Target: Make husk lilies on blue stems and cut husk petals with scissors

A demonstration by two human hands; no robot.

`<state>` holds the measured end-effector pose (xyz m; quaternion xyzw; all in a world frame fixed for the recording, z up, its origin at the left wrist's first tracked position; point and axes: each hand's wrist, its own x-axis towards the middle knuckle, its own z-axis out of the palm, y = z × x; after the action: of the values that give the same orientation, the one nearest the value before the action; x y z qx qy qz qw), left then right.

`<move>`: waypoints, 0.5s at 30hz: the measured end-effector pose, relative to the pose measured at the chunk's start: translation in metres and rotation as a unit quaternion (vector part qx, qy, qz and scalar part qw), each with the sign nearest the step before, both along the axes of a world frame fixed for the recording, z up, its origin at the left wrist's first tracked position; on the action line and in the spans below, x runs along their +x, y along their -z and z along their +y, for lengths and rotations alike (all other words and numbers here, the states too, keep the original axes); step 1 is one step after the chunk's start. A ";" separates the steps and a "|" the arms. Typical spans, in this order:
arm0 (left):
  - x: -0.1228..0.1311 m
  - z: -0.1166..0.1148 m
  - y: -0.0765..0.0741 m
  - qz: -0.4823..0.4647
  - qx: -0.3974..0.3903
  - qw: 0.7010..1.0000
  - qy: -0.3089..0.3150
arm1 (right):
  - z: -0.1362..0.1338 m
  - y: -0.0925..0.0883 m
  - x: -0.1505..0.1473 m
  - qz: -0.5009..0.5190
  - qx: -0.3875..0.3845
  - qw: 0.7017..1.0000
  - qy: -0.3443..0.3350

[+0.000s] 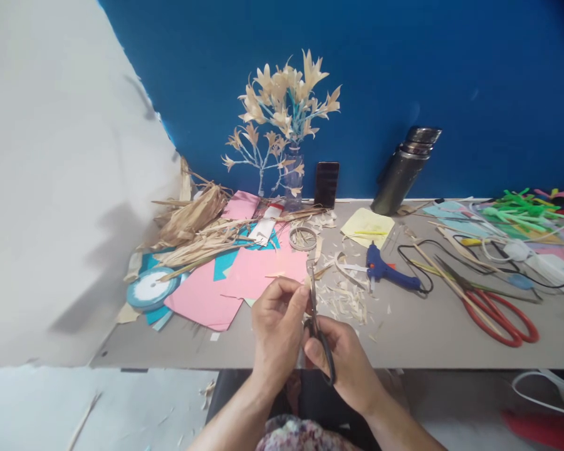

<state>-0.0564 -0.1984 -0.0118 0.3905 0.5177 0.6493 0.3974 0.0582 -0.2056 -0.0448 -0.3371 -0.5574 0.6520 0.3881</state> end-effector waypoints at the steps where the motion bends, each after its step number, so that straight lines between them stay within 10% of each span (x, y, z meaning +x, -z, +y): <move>1: 0.000 0.000 0.000 -0.001 -0.003 1.000 -0.002 | 0.000 0.001 0.000 -0.006 -0.003 1.000 0.002; 15: 0.000 -0.001 0.001 0.013 0.001 1.000 0.000 | -0.003 -0.001 0.001 -0.030 -0.004 1.000 0.008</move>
<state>-0.0568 -0.1993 -0.0132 0.3992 0.5220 0.6448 0.3904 0.0594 -0.2086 -0.0441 -0.3624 -0.5635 0.6405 0.3753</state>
